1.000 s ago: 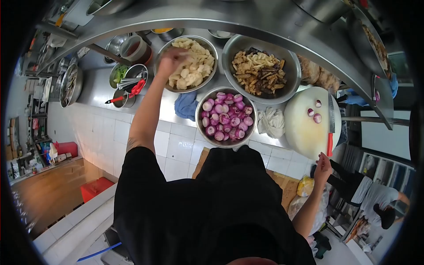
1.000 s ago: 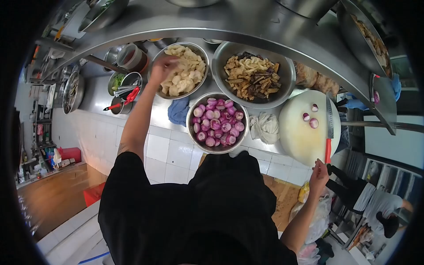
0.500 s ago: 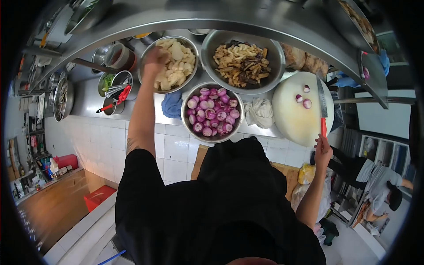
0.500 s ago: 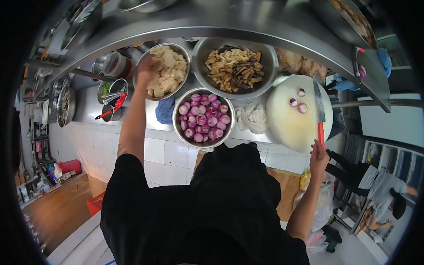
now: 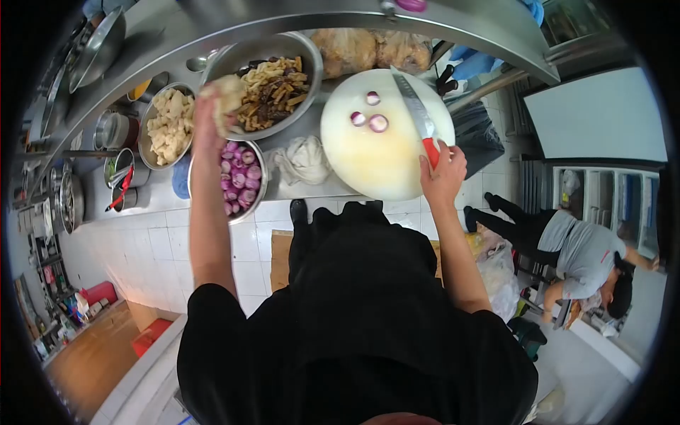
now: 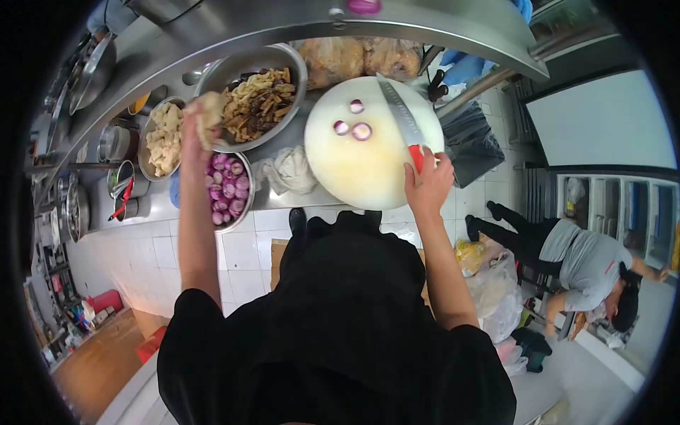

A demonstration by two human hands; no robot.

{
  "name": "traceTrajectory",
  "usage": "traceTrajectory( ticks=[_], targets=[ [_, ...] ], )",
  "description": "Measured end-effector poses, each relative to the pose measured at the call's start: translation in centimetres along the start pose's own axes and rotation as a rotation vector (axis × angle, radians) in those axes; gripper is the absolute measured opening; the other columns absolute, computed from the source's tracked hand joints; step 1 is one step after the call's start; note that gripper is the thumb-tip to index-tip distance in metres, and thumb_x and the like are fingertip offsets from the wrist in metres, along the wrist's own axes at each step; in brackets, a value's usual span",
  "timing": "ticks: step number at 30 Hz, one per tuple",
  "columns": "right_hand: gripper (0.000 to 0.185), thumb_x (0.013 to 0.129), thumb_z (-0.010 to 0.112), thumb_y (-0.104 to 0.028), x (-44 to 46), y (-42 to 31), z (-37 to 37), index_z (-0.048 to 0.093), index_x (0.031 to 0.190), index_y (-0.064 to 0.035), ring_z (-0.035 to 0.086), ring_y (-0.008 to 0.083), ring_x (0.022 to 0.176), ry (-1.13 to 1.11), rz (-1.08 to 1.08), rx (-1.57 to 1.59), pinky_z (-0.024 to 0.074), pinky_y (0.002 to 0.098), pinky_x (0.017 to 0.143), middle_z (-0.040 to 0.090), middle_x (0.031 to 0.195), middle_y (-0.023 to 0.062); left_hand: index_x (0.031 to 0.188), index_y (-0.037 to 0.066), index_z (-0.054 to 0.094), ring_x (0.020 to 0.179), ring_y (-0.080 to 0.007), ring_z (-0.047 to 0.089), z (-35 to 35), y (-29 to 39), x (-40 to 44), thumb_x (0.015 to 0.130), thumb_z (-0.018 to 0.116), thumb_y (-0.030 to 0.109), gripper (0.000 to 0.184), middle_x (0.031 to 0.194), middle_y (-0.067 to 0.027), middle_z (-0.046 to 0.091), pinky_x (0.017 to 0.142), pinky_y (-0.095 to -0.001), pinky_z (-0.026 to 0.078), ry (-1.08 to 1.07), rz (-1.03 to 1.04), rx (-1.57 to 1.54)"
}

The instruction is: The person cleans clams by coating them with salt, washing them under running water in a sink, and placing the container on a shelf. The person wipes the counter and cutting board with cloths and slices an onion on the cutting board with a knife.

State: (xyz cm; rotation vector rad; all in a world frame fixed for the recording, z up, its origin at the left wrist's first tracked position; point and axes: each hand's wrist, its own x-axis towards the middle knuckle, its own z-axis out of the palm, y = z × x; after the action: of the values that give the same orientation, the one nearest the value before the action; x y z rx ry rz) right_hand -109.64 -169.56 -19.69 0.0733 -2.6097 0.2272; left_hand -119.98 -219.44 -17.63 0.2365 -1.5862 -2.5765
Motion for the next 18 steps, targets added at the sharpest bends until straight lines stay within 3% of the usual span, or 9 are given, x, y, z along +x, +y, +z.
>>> traceTrajectory(
  ticks=[2,5,7,8,9,11,12,14,18],
  targets=[
    [0.055,0.085,0.073,-0.028,0.7,3.3,2.8,0.055,0.133,-0.0093,0.058,0.0350,0.098,-0.124,-0.018,0.086,0.0491,0.0453,0.079,0.057,0.104,0.0143,0.126,0.018,0.047,0.071,-0.0163,0.062,6.8,-5.0,-3.5,0.098,0.062,0.033,0.035,0.101,-0.0087,0.060,0.045,-0.0235,0.048,0.019,-0.131,-0.102],
    [0.055,0.087,0.068,-0.025,2.6,6.9,3.9,0.053,0.138,-0.0114,0.059,0.0353,0.095,-0.299,-0.044,0.305,0.0497,0.0444,0.080,0.059,0.104,0.0155,0.120,0.018,0.051,0.070,-0.0114,0.063,15.8,-11.8,-9.2,0.099,0.062,0.022,0.024,0.097,-0.0036,0.066,0.046,-0.0229,0.047,0.027,-0.246,0.114],
    [0.051,0.091,0.062,-0.019,2.6,8.7,3.2,0.051,0.141,-0.0132,0.062,0.0355,0.089,-0.409,-0.033,0.572,0.0505,0.0416,0.081,0.062,0.102,0.0176,0.116,0.016,0.055,0.072,-0.0101,0.062,19.5,-15.2,-11.3,0.095,0.069,0.021,0.026,0.098,-0.0001,0.065,0.053,-0.0260,0.050,-0.150,-0.324,0.243],
    [0.046,0.095,0.059,-0.017,2.2,9.4,2.9,0.051,0.139,-0.0090,0.061,0.0234,0.073,-0.412,0.013,0.728,0.0509,0.0348,0.070,0.065,0.092,0.0127,0.114,0.013,0.057,0.075,-0.0085,0.062,20.7,-17.9,-11.5,0.091,0.074,0.024,0.031,0.097,-0.0004,0.065,0.057,-0.0260,0.050,-0.196,-0.216,0.265],
    [0.046,0.095,0.059,-0.017,2.1,9.9,1.9,0.051,0.139,-0.0090,0.061,0.0234,0.073,-0.415,0.014,0.731,0.0509,0.0348,0.070,0.065,0.092,0.0127,0.114,0.013,0.057,0.075,-0.0085,0.062,22.0,-18.7,-11.3,0.091,0.074,0.024,0.031,0.097,-0.0004,0.065,0.057,-0.0260,0.050,-0.193,-0.219,0.267],
    [0.044,0.097,0.059,-0.016,1.1,10.3,-0.4,0.050,0.138,-0.0052,0.054,0.0104,0.063,-0.716,0.429,1.020,0.0463,0.0264,0.058,0.064,0.088,0.0059,0.111,0.010,0.058,0.080,-0.0153,0.065,23.6,-20.0,-10.4,0.087,0.076,0.029,0.035,0.098,-0.0060,0.066,0.063,-0.0305,0.051,-0.296,-0.063,0.840],
    [0.044,0.097,0.059,-0.016,0.3,10.4,-0.8,0.050,0.138,-0.0052,0.054,0.0104,0.063,-0.723,0.429,1.022,0.0463,0.0264,0.058,0.064,0.088,0.0059,0.111,0.010,0.058,0.080,-0.0153,0.065,24.4,-20.5,-9.6,0.087,0.076,0.029,0.035,0.098,-0.0060,0.066,0.063,-0.0305,0.051,-0.291,-0.068,0.842],
    [0.043,0.097,0.060,-0.012,-1.1,10.4,-0.8,0.050,0.138,-0.0029,0.048,0.0049,0.058,-0.643,0.455,1.149,0.0413,0.0213,0.052,0.061,0.087,0.0017,0.112,0.009,0.059,0.085,-0.0266,0.065,25.6,-21.0,-7.9,0.085,0.075,0.032,0.039,0.100,-0.0135,0.065,0.072,-0.0388,0.051,-0.268,0.467,1.051],
    [0.044,0.094,0.063,-0.014,-1.4,10.4,-1.8,0.052,0.135,-0.0027,0.066,0.0214,0.071,-0.615,0.293,1.014,0.0518,0.0344,0.069,0.069,0.091,0.0145,0.117,0.005,0.061,0.098,-0.0344,0.063,27.8,-18.6,-9.1,0.086,0.073,0.030,0.041,0.109,-0.0156,0.065,0.083,-0.0427,0.051,-0.266,0.352,1.228]
  ],
)
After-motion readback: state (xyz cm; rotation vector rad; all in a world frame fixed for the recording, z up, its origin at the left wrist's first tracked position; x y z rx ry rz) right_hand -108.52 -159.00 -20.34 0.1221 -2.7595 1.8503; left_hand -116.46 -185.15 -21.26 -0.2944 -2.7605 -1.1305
